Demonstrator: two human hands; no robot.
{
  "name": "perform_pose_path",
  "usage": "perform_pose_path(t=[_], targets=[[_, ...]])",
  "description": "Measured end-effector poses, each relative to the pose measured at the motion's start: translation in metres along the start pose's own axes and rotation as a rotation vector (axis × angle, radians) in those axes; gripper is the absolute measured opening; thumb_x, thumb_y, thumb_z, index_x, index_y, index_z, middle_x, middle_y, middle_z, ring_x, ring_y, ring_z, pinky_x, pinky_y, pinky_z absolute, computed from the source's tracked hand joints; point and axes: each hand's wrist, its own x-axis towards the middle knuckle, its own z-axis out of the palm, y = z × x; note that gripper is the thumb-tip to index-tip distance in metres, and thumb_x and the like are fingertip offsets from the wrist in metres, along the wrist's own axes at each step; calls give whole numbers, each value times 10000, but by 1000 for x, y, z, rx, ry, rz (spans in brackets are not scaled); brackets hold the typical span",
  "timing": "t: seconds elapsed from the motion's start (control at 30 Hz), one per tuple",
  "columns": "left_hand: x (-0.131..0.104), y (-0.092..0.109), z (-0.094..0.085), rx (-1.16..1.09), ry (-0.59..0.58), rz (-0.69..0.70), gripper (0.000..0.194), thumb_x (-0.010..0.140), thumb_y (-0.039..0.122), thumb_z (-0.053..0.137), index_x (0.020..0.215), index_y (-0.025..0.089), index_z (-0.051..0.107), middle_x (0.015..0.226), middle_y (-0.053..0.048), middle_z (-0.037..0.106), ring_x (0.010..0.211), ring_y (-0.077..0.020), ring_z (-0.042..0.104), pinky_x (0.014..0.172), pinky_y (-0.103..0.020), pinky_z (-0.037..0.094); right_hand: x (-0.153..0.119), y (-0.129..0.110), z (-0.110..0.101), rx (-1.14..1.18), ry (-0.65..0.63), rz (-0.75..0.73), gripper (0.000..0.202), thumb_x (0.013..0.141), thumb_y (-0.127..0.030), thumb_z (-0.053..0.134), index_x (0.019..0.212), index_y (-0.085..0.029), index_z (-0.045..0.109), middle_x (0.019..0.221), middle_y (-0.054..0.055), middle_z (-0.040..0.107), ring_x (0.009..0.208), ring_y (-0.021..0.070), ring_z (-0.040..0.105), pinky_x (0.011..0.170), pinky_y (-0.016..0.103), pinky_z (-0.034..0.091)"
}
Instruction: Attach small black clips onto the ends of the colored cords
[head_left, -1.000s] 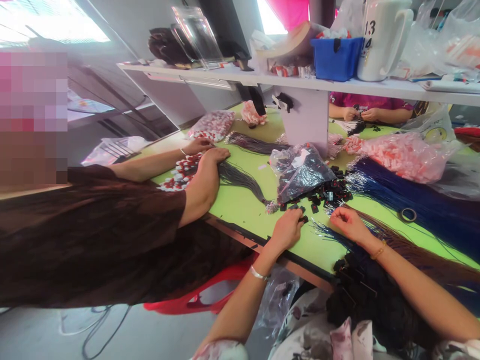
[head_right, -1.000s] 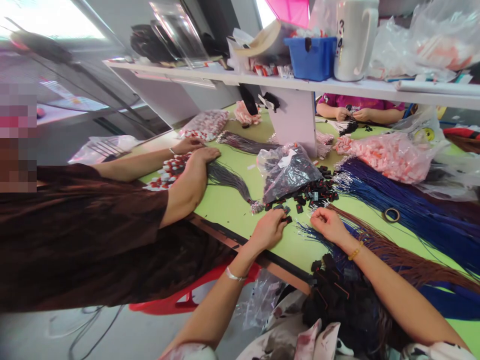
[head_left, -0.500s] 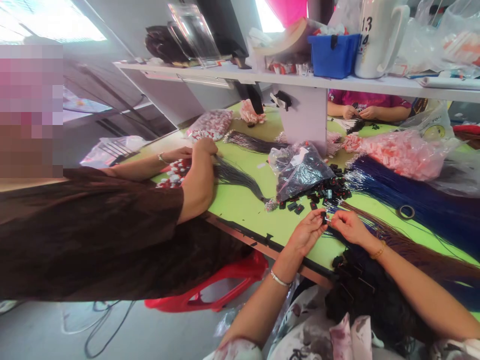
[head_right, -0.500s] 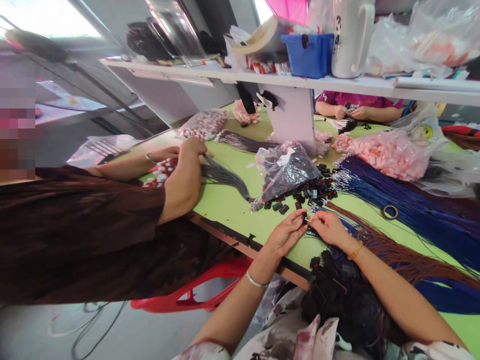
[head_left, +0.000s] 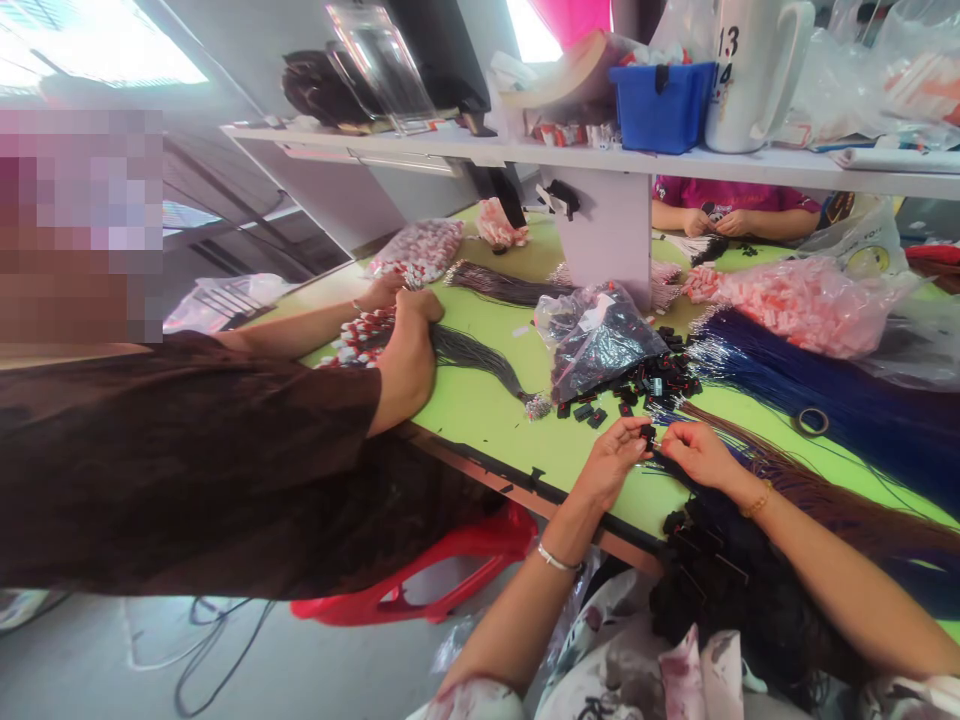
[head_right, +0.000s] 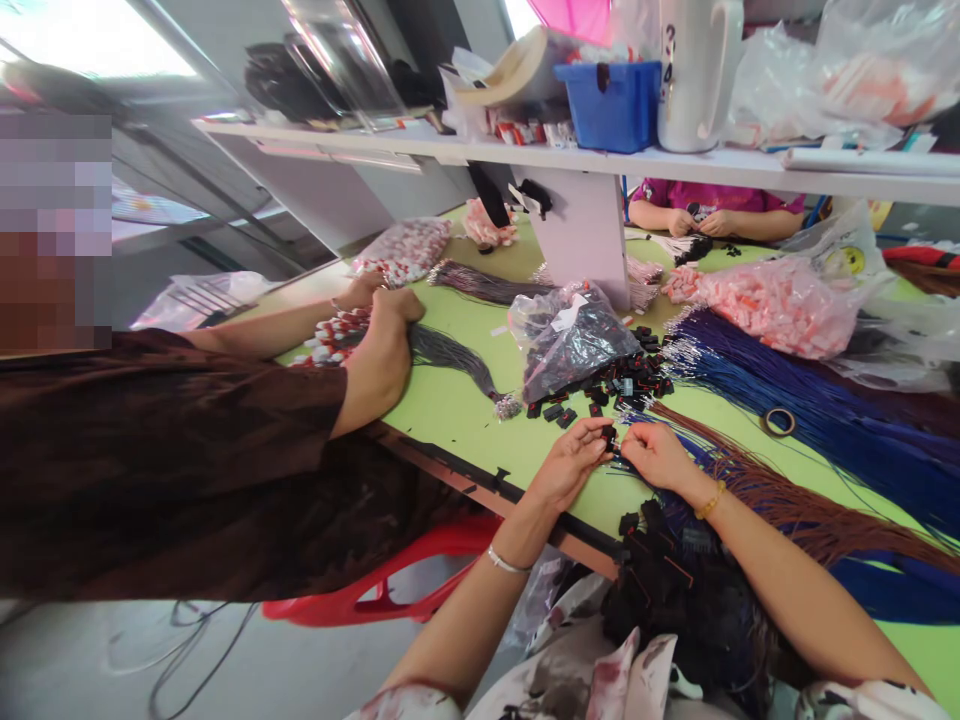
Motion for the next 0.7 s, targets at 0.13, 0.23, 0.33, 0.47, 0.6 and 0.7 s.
perform_pose_path(t=[0.13, 0.23, 0.33, 0.47, 0.6, 0.7], targets=[[2, -2, -2, 68, 21, 46, 349, 651, 237, 767, 978, 165, 668, 824, -27, 596, 734, -111, 549, 698, -249, 479, 2, 3, -1, 4, 1, -17, 203, 786, -232, 467, 594, -169, 487, 540, -45, 444, 522, 87, 368, 501, 204, 288], [2, -5, 0, 84, 12, 50, 356, 646, 250, 770, 975, 163, 665, 824, -25, 601, 722, -110, 549, 693, -255, 473, 2, 4, 0, -10, 3, -25, 195, 788, -220, 470, 602, -166, 494, 536, -47, 450, 514, 84, 367, 496, 200, 282], [2, -8, 3, 101, 27, 74, 352, 640, 257, 772, 960, 160, 660, 774, -13, 600, 689, -105, 543, 675, -251, 463, 2, 2, 0, -64, -3, -68, 187, 792, -206, 480, 611, -166, 501, 529, -47, 452, 506, 82, 362, 496, 202, 274], [3, -9, 5, 103, 94, 60, 346, 604, 246, 787, 913, 153, 663, 765, -12, 604, 658, -99, 541, 632, -238, 454, 1, -6, -3, -171, 1, -180, 177, 816, -177, 466, 649, -166, 524, 591, -23, 515, 548, 91, 415, 535, 211, 286], [4, -9, 5, 91, 126, 37, 364, 578, 248, 797, 897, 140, 660, 772, -19, 607, 648, -100, 548, 619, -244, 462, 0, -9, -7, -206, -12, -205, 176, 819, -158, 460, 660, -165, 536, 601, -16, 532, 548, 92, 427, 534, 211, 281], [1, -13, 6, 95, 139, 20, 365, 573, 251, 800, 885, 130, 654, 743, -18, 605, 636, -101, 553, 610, -246, 464, -2, -8, -3, -225, -19, -185, 182, 812, -157, 466, 650, -163, 546, 576, -21, 525, 522, 87, 409, 511, 209, 261]])
